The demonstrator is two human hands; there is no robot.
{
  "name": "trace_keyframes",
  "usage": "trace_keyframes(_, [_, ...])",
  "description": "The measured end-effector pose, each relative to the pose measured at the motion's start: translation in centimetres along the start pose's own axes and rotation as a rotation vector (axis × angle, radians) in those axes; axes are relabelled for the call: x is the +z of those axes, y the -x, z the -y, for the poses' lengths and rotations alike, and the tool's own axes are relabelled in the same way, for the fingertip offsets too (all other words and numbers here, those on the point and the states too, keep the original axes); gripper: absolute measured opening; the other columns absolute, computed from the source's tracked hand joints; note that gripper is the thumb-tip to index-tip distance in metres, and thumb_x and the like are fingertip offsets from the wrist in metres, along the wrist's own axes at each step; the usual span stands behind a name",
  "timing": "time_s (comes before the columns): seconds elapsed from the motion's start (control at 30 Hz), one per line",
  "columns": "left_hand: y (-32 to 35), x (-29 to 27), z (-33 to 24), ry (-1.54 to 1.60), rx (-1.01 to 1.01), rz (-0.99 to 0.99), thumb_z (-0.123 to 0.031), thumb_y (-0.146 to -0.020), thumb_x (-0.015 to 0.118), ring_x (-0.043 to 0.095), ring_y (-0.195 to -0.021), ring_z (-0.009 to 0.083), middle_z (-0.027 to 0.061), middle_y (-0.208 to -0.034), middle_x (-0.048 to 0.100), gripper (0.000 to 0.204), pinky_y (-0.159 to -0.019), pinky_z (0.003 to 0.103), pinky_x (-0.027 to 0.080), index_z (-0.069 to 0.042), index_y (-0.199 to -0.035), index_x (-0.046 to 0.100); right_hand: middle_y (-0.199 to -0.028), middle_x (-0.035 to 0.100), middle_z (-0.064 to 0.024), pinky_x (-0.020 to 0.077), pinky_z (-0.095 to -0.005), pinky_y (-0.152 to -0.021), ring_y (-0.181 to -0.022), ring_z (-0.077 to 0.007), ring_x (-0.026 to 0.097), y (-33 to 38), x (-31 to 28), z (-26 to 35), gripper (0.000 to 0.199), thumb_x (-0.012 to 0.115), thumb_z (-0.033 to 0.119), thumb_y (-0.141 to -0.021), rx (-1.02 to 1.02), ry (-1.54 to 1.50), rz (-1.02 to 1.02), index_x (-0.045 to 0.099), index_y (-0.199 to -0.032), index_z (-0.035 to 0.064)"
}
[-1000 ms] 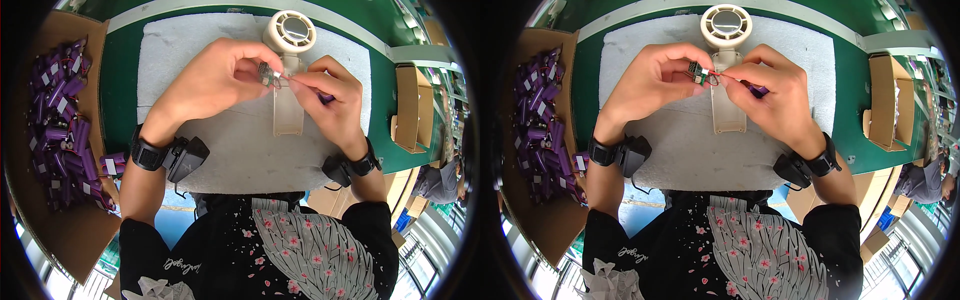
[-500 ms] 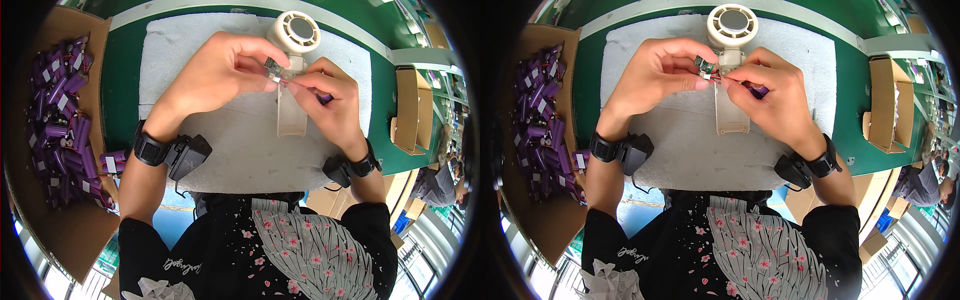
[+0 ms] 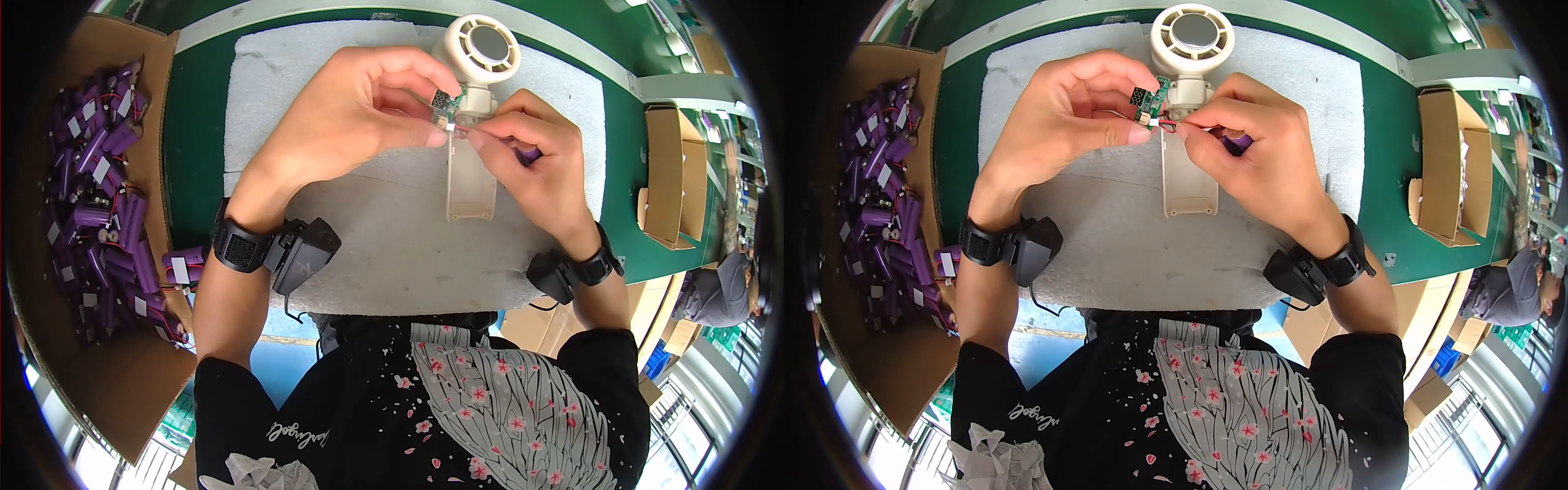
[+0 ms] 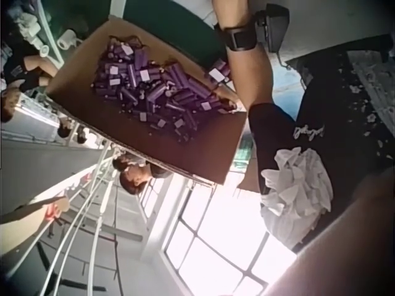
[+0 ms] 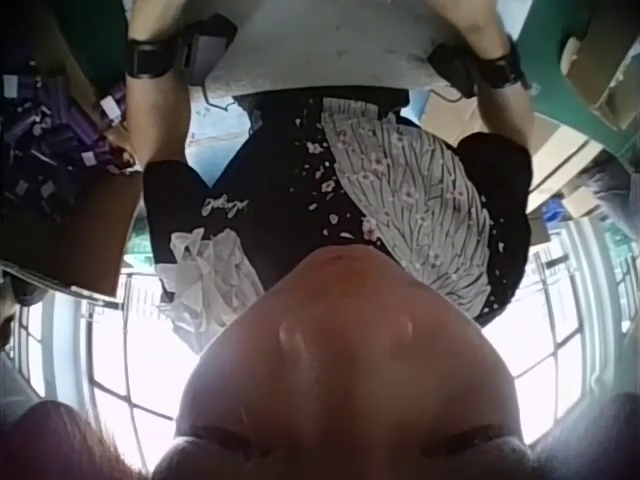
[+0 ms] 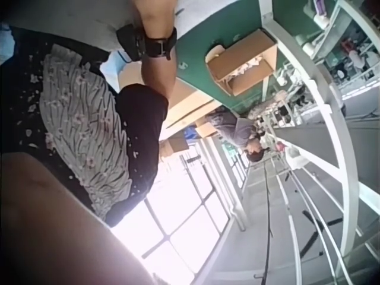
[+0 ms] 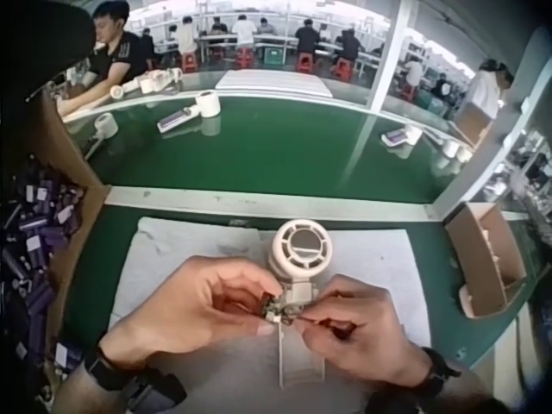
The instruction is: The person connects a battery to a circuit board inside a fan housing, tests the board, and inserts the battery. After setting the fan aside, they pick up another battery, apply a piece of tape, and repeat the process with a second fan.
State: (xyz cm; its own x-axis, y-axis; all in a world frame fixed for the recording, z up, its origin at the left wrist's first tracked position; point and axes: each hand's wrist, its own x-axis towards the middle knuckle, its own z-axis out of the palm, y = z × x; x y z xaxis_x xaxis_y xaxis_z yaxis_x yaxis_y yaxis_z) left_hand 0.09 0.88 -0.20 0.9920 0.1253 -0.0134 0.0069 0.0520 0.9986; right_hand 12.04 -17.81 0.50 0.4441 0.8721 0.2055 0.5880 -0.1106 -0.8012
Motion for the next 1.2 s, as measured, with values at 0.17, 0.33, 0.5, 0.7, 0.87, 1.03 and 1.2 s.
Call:
trace_keyframes(0.17, [0.01, -0.20, -0.28, -0.016, -0.029, 0.019, 0.009, -0.077, 0.070, 0.063, -0.087, 0.0104, 0.0042, -0.096, 0.064, 0.030, -0.075, 0.023, 0.052, 0.000, -0.104, 0.061, -0.080, 0.056, -0.0021, 0.0339, -0.0195, -0.053, -0.063, -0.0057, 0.048, -0.03, -0.06, -0.20, 0.006, 0.067, -0.001, -0.081, 0.025, -0.036, 0.006, 0.070, -0.087, -0.0021])
trace_keyframes(0.33, [0.05, -0.13, -0.23, -0.030, -0.040, 0.023, 0.010, -0.078, 0.070, 0.064, -0.089, 0.0115, 0.0043, -0.099, 0.062, 0.029, -0.076, 0.023, 0.053, 0.002, -0.103, 0.059, -0.082, 0.057, -0.0022, 0.0342, -0.0195, -0.053, -0.063, -0.0055, 0.048, 0.01, -0.11, -0.19, 0.007, 0.067, -0.001, -0.081, 0.043, -0.046, 0.013, 0.070, -0.087, -0.0021])
trace_keyframes(0.5, [0.05, -0.06, -0.15, -0.014, -0.048, 0.024, 0.010, -0.078, 0.070, 0.063, -0.088, 0.0112, 0.0039, -0.098, 0.062, 0.028, -0.075, 0.023, 0.053, 0.002, -0.102, 0.059, -0.081, 0.056, -0.0022, 0.0342, -0.0195, -0.053, -0.063, -0.0057, 0.049, 0.06, 0.04, -0.30, 0.007, 0.067, -0.001, -0.081, 0.026, -0.062, 0.004, 0.070, -0.087, -0.0020])
trace_keyframes(0.7, [0.06, 0.05, -0.24, -0.053, -0.046, 0.009, 0.010, -0.078, 0.070, 0.064, -0.087, 0.0107, 0.0038, -0.098, 0.062, 0.028, -0.074, 0.023, 0.052, 0.001, -0.102, 0.060, -0.080, 0.056, -0.0020, 0.0346, -0.0195, -0.053, -0.063, -0.0059, 0.049, 0.02, -0.04, -0.05, 0.006, 0.067, -0.001, -0.081, 0.008, -0.029, 0.004, 0.070, -0.087, -0.0018])
trace_keyframes(0.87, [0.00, 0.12, -0.10, -0.083, -0.006, 0.000, 0.010, -0.077, 0.071, 0.064, -0.086, 0.0098, 0.0035, -0.096, 0.063, 0.029, -0.074, 0.022, 0.052, 0.000, -0.103, 0.061, -0.079, 0.056, -0.0019, 0.0347, -0.0195, -0.053, -0.062, -0.0059, 0.049, 0.03, 0.04, -0.15, 0.006, 0.068, -0.001, -0.081, -0.003, -0.035, 0.000, 0.070, -0.086, -0.0019])
trace_keyframes(1.03, [0.08, 0.22, -0.21, -0.104, -0.018, -0.015, 0.009, -0.077, 0.071, 0.063, -0.085, 0.0091, 0.0032, -0.094, 0.064, 0.030, -0.074, 0.022, 0.053, 0.000, -0.104, 0.062, -0.078, 0.056, -0.0020, 0.0346, -0.0197, -0.052, -0.061, -0.0059, 0.049, 0.01, 0.04, -0.17, 0.006, 0.068, -0.001, -0.080, -0.033, -0.008, 0.004, 0.070, -0.086, -0.0018])
trace_keyframes(1.2, [0.06, 0.31, -0.34, -0.103, -0.015, -0.025, 0.010, -0.077, 0.071, 0.063, -0.084, 0.0088, 0.0034, -0.094, 0.065, 0.031, -0.075, 0.022, 0.053, 0.000, -0.105, 0.062, -0.077, 0.056, -0.0019, 0.0348, -0.0201, -0.051, -0.060, -0.0064, 0.048, 0.04, 0.06, -0.24, 0.008, 0.069, -0.002, -0.079, -0.064, 0.009, 0.005, 0.070, -0.086, -0.0009])
